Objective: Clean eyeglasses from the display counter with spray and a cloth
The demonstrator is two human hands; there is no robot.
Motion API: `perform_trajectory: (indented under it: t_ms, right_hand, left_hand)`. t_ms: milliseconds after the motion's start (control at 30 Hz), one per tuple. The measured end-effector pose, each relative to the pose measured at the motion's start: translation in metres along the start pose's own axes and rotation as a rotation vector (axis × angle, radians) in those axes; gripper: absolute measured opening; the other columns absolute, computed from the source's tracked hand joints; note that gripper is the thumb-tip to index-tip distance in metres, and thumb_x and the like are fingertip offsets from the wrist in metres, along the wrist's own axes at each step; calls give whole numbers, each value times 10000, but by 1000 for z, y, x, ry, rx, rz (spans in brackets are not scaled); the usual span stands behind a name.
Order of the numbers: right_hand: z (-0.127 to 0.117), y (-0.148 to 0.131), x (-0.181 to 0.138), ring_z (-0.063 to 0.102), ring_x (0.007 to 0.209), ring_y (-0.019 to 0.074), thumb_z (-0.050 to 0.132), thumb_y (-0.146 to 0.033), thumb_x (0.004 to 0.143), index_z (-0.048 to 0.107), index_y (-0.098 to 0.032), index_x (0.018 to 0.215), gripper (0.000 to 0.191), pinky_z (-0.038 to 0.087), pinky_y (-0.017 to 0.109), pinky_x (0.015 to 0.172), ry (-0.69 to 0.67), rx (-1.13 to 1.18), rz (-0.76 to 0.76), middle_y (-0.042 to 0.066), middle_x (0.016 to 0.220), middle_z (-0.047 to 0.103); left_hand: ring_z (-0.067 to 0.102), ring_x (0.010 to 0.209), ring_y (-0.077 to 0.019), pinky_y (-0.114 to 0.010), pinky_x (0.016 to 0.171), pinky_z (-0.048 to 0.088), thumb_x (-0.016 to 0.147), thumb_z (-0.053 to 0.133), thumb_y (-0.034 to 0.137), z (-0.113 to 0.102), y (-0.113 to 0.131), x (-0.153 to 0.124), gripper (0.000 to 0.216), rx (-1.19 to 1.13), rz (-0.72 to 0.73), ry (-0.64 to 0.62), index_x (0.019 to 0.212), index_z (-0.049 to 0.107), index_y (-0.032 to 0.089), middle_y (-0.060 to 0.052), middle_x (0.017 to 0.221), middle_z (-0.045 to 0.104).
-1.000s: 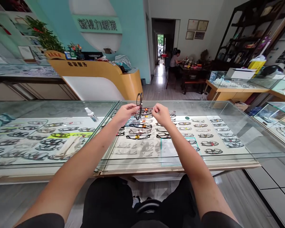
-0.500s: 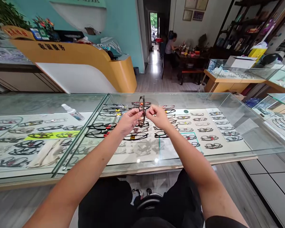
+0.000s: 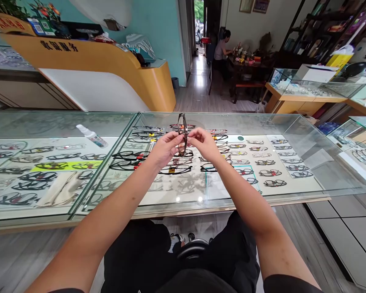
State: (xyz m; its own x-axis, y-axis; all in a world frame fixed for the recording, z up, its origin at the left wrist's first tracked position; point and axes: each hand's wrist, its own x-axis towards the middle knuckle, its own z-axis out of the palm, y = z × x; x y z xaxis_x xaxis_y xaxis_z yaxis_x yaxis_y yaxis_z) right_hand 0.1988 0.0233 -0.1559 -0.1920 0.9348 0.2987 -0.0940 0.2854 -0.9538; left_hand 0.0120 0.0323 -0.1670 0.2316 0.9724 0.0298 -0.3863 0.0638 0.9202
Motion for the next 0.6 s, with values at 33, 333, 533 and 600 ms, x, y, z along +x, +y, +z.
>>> perform_trajectory:
  t_ms: [33, 333, 533, 600]
  right_hand:
    - [1, 0, 0, 674, 766, 178, 863, -449, 784, 679, -249, 912, 301, 573, 358, 782, -12, 16, 1, -7, 814, 706]
    - [2, 7, 1, 669, 801, 182, 954, -638, 718, 774, -233, 856, 464, 573, 360, 813, 2, 25, -15, 8, 839, 756]
    - [-11, 10, 5, 710, 835, 221, 890, -656, 796, 792, -239, 905, 441, 587, 403, 848, 174, -95, -73, 27, 851, 790]
    - [-20, 9, 6, 711, 839, 226, 822, -616, 881, 794, -239, 941, 382, 576, 414, 857, 301, -222, -155, 33, 872, 800]
  left_hand:
    - [724, 866, -165, -329, 832, 594, 557, 1090, 527, 1, 0, 0, 574, -6, 6, -2, 842, 728, 184, -7, 921, 764]
    - [700, 838, -143, -302, 805, 604, 552, 1083, 544, 1, 0, 1, 572, 24, 46, 25, 832, 730, 192, -6, 905, 768]
    - [704, 873, -171, -310, 811, 598, 604, 1040, 593, -8, 3, 7, 558, 163, 151, 117, 869, 740, 204, -28, 933, 766]
    - [686, 829, -171, -300, 770, 574, 666, 1000, 615, -13, 5, 9, 522, 271, 212, 133, 880, 764, 202, -37, 896, 756]
